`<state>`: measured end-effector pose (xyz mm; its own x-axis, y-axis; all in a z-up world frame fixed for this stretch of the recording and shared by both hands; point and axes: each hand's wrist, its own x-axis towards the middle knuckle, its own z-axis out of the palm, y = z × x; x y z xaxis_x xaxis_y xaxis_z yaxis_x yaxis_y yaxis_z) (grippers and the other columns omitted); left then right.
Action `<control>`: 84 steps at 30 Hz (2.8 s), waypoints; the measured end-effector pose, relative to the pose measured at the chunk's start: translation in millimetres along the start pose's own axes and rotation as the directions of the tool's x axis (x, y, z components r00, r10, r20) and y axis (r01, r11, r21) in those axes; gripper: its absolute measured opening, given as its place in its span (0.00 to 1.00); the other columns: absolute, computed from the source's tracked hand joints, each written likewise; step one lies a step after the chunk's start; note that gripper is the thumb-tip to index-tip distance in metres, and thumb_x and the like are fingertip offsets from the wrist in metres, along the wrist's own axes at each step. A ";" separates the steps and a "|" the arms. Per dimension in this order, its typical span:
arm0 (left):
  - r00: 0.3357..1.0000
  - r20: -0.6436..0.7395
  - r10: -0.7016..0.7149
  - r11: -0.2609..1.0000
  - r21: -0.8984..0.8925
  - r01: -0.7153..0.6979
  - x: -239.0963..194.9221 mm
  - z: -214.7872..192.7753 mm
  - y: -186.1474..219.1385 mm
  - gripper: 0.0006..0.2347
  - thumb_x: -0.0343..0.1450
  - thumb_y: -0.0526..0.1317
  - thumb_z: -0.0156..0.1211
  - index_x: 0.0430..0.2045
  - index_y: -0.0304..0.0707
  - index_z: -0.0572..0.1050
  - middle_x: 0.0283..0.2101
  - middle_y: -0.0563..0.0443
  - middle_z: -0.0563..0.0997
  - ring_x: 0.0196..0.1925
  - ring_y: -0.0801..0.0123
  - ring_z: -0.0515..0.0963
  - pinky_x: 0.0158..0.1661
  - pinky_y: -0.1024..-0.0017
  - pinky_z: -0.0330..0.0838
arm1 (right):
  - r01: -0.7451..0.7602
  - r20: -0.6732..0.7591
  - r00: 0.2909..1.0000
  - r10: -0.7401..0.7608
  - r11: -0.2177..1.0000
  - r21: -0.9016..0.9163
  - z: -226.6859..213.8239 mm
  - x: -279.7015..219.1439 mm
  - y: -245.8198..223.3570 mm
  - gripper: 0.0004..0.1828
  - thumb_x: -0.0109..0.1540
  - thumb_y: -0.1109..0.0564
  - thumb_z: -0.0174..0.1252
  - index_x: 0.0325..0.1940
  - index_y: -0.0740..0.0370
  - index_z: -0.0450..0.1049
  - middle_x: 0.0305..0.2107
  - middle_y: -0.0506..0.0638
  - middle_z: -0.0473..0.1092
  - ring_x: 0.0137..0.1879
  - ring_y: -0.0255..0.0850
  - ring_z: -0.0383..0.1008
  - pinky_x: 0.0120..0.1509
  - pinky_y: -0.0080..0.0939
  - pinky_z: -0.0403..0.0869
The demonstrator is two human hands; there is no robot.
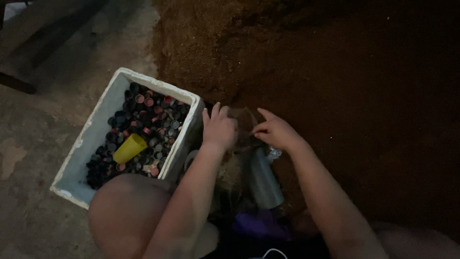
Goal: The person scoops soil from a large pile into a cylindrical metal mold, then pours the soil into a clear plastic bag. They repeat this process multiple times, filling several bags with soil.
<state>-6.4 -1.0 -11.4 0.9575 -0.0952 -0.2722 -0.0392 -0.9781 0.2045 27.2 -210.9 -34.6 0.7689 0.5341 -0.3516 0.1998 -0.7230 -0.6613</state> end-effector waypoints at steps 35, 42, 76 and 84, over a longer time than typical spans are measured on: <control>0.855 0.518 0.013 0.046 -0.855 0.517 -25.7 47.8 57.3 0.28 0.71 0.52 0.38 0.65 0.42 0.70 0.69 0.41 0.71 0.76 0.49 0.60 0.75 0.54 0.49 | -0.612 0.353 0.665 0.658 0.209 0.763 26.4 -85.6 0.7 0.63 0.58 0.13 0.39 0.84 0.52 0.35 0.79 0.57 0.36 0.83 0.57 0.35 0.83 0.68 0.41; 0.948 0.181 0.260 0.226 -0.967 0.122 0.8 98.4 52.4 0.29 0.65 0.30 0.36 0.64 0.33 0.70 0.71 0.33 0.65 0.77 0.45 0.55 0.75 0.49 0.49 | -0.508 0.160 0.779 0.606 0.461 0.728 34.9 -93.4 28.3 0.60 0.53 0.19 0.51 0.79 0.53 0.46 0.76 0.57 0.45 0.80 0.58 0.43 0.81 0.69 0.47; 0.872 0.489 -0.025 0.593 -0.694 0.407 -14.8 116.4 81.4 0.29 0.78 0.56 0.40 0.73 0.41 0.55 0.72 0.39 0.63 0.75 0.51 0.62 0.73 0.52 0.56 | -0.592 0.095 0.655 0.749 0.432 0.680 147.9 -84.7 72.0 0.58 0.50 0.31 0.70 0.79 0.50 0.56 0.68 0.56 0.64 0.72 0.51 0.66 0.72 0.56 0.70; 0.655 0.742 -0.139 0.809 -0.297 0.508 -15.8 137.5 38.1 0.33 0.66 0.59 0.50 0.59 0.32 0.74 0.64 0.36 0.75 0.68 0.46 0.71 0.66 0.51 0.65 | -0.748 0.312 0.625 0.716 0.434 0.502 148.8 -59.9 48.4 0.68 0.49 0.21 0.63 0.82 0.53 0.43 0.73 0.59 0.57 0.77 0.53 0.59 0.76 0.57 0.66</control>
<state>-62.4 -62.2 -128.6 0.4210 -0.0640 -0.9048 0.5396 -0.7842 0.3065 -99.6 -212.7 -144.1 0.4337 -0.0472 -0.8998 -0.7935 -0.4932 -0.3565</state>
